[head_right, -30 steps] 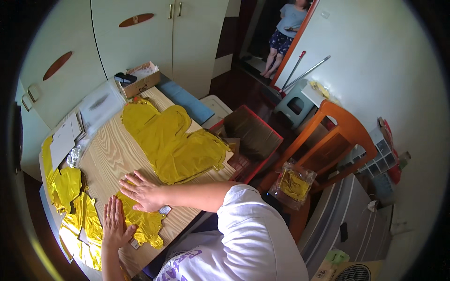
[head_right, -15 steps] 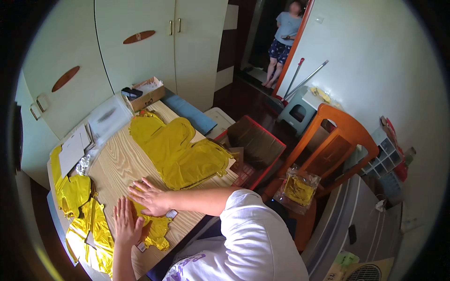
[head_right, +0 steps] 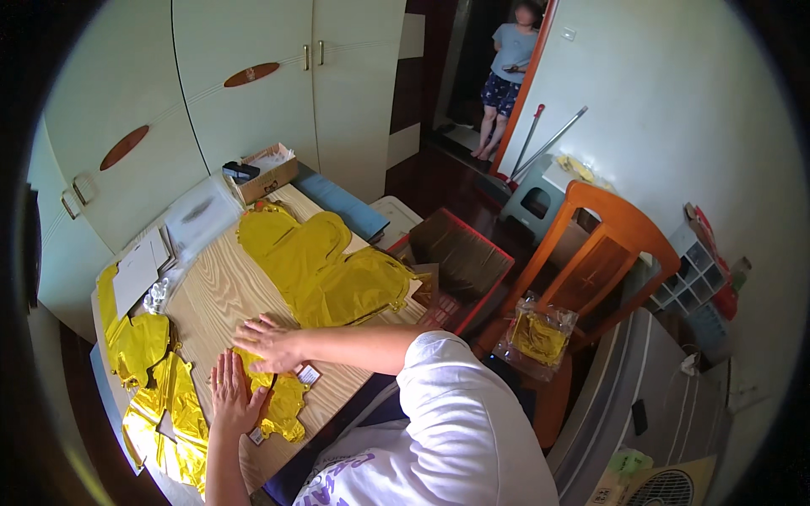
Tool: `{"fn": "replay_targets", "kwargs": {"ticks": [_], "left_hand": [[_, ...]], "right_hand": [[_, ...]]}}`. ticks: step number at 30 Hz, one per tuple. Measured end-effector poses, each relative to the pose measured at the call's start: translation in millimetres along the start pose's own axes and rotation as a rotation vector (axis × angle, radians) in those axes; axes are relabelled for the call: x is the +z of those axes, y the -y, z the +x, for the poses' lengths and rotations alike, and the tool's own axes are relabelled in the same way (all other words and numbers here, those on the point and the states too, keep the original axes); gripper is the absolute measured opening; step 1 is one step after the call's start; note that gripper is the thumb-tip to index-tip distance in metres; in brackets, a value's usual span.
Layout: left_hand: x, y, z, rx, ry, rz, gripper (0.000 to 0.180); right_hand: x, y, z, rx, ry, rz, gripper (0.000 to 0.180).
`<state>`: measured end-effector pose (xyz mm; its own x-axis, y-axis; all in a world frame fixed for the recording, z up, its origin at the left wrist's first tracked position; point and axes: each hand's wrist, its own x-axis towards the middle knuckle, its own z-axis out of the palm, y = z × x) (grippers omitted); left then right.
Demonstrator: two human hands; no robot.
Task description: Folding gold foil balloons and placing them into plastic packaging with a paper insert.
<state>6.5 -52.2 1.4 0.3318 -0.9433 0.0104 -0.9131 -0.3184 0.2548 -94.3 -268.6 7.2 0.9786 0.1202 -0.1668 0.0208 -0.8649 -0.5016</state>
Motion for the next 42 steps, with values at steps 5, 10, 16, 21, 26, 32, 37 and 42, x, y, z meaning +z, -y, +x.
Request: {"fn": "replay_targets", "kwargs": {"ticks": [5, 10, 16, 21, 26, 32, 37, 42], "left_hand": [[3, 2, -3, 0.012, -0.003, -0.004, 0.099], [3, 12, -4, 0.039, -0.056, 0.001, 0.100], [4, -1, -1, 0.010, -0.028, -0.009, 0.100], [4, -2, -1, 0.011, -0.014, 0.000, 0.100], [8, 8, 0, 0.027, -0.064, 0.009, 0.099], [6, 8, 1, 0.048, -0.120, 0.009, 0.095], [2, 8, -4, -0.014, -0.080, 0.018, 0.095], [2, 10, 1, -0.018, -0.068, 0.031, 0.095]], "right_hand": [[-4, -19, 5, -0.025, -0.119, -0.039, 0.082], [-15, 22, -21, 0.054, 0.120, -0.429, 0.074], [13, -12, -25, 0.008, 0.022, -0.232, 0.080], [-11, -12, -23, 0.028, -0.031, 0.012, 0.073], [-39, -41, 17, 0.100, -0.292, -0.024, 0.055], [-42, -60, 29, 0.018, -0.185, -0.038, 0.026], [-49, -52, 28, 0.094, -0.163, 0.032, 0.032], [-62, -48, 28, 0.092, -0.055, -0.034, 0.042]]}}
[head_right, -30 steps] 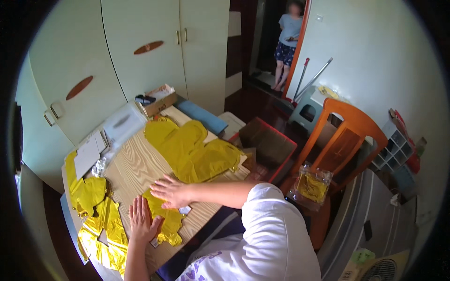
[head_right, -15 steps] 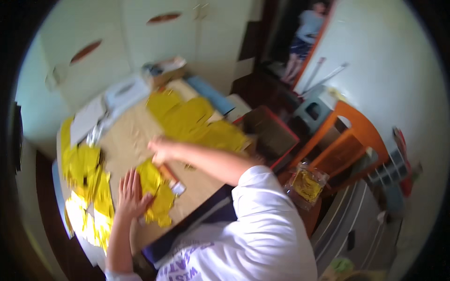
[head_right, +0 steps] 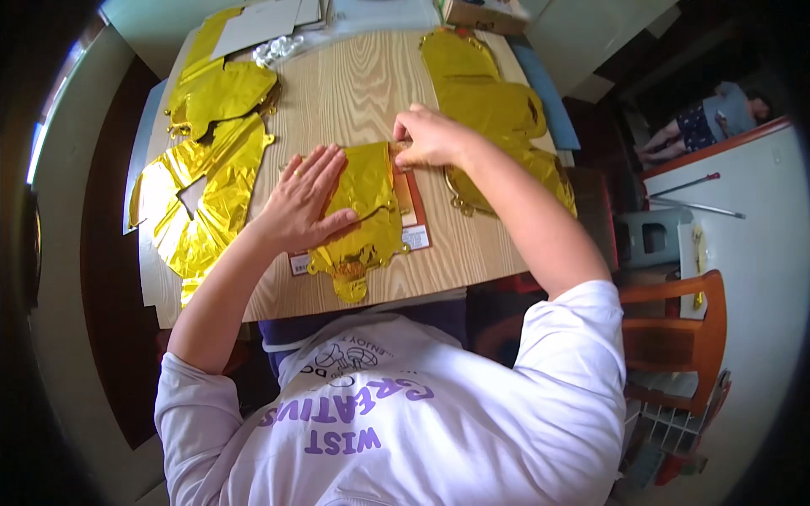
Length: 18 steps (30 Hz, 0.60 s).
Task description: Folding gold foil balloons and placing them into plastic packaging with a paper insert.
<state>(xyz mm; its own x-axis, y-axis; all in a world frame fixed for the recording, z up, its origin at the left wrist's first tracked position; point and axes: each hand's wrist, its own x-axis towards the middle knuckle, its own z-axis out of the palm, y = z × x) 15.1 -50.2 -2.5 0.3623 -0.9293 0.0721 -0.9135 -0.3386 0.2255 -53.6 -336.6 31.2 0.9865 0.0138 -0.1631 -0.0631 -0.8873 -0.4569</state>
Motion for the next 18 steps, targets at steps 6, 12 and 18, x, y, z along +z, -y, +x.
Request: {"fn": "replay_targets", "kwargs": {"ticks": [6, 12, 18], "left_hand": [[2, -1, -1, 0.008, -0.015, -0.017, 0.096], [-1, 1, -2, -0.001, 0.017, -0.014, 0.095], [-15, -2, 4, -0.014, 0.095, -0.092, 0.091]], "right_hand": [[-2, -3, 12, 0.052, 0.123, 0.082, 0.042], [-1, 0, 7, 0.321, 0.196, 0.613, 0.023], [-2, -9, 4, 0.513, 0.301, 0.986, 0.014]]}}
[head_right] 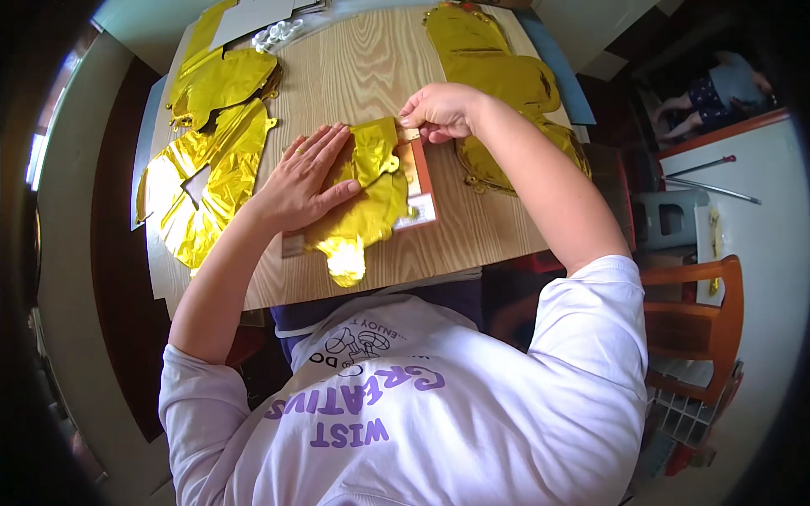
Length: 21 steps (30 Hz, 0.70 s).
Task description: Folding gold foil balloons and placing them into plastic packaging with a paper insert.
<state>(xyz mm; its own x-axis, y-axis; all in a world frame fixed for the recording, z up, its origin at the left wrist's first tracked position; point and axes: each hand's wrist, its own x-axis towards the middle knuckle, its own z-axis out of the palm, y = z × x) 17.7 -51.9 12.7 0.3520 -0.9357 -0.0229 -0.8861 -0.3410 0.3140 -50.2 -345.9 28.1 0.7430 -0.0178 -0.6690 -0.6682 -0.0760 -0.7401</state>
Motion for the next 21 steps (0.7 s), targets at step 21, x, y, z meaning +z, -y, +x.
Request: {"fn": "replay_targets", "kwargs": {"ticks": [21], "left_hand": [[33, 10, -4, 0.081, -0.161, 0.135, 0.092]], "right_hand": [[-76, 57, -258, -0.506, -0.633, -0.498, 0.024]]}}
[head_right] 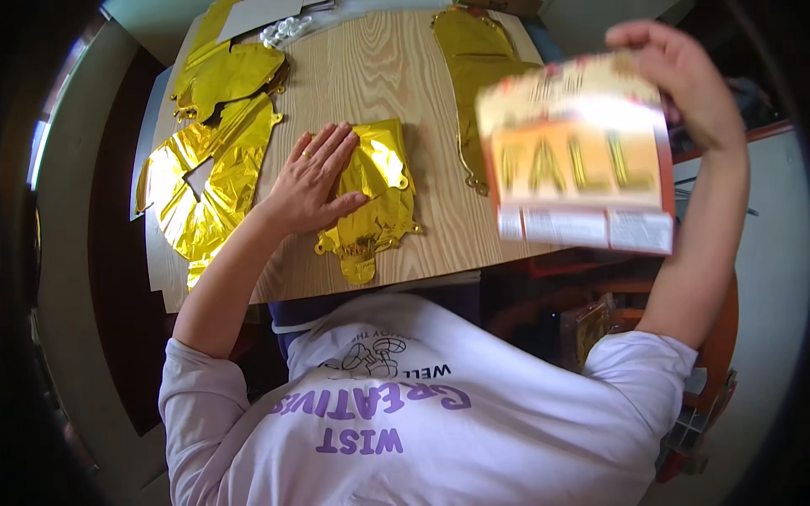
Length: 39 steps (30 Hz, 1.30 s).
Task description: Folding gold foil balloons and placing them into plastic packaging with a paper insert.
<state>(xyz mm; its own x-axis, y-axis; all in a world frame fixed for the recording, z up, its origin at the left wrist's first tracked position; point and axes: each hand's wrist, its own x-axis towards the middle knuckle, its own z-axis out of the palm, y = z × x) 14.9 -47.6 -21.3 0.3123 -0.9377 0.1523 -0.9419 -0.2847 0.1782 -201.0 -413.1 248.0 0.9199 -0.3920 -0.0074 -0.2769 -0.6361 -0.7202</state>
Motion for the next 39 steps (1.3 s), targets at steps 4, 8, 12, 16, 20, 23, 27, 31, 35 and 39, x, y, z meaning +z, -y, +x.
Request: {"fn": "replay_targets", "kwargs": {"ticks": [4, 8, 12, 16, 20, 23, 27, 31, 35, 39], "left_hand": [[-7, -9, -3, 0.015, -0.022, -0.052, 0.092], [-7, -27, -18, 0.035, -0.030, -0.045, 0.094], [-8, -40, -44, 0.011, 0.001, -0.053, 0.093], [-18, -55, -54, 0.008, 0.046, -0.088, 0.092], [-15, -59, -71, -0.004, 0.015, -0.109, 0.092], [-15, -64, -79, 0.018, 0.004, -0.102, 0.092], [-14, -72, -81, 0.063, -0.003, -0.086, 0.093], [-14, -74, -83, 0.097, 0.008, -0.054, 0.093], [-14, -75, -82, 0.116, -0.012, -0.015, 0.094], [-17, -75, -85, 0.104, -0.009, -0.043, 0.096]], "right_hand": [[50, 81, 70, -0.117, -0.083, -0.483, 0.020], [186, 53, 213, -0.352, -0.068, -0.856, 0.017], [316, 94, 240, 0.131, 0.273, -0.717, 0.017], [352, 44, 210, 0.006, 0.335, -0.243, 0.027], [331, 32, 133, -0.246, 0.251, -0.062, 0.027], [279, 11, 62, -0.302, 0.393, -0.205, 0.023], [266, -19, 7, -0.107, 0.417, -0.243, 0.024], [259, -12, 2, 0.003, 0.545, -0.212, 0.027], [257, -26, 18, 0.112, 0.769, 0.012, 0.029], [256, -10, 17, 0.091, 0.885, -0.063, 0.024]]}}
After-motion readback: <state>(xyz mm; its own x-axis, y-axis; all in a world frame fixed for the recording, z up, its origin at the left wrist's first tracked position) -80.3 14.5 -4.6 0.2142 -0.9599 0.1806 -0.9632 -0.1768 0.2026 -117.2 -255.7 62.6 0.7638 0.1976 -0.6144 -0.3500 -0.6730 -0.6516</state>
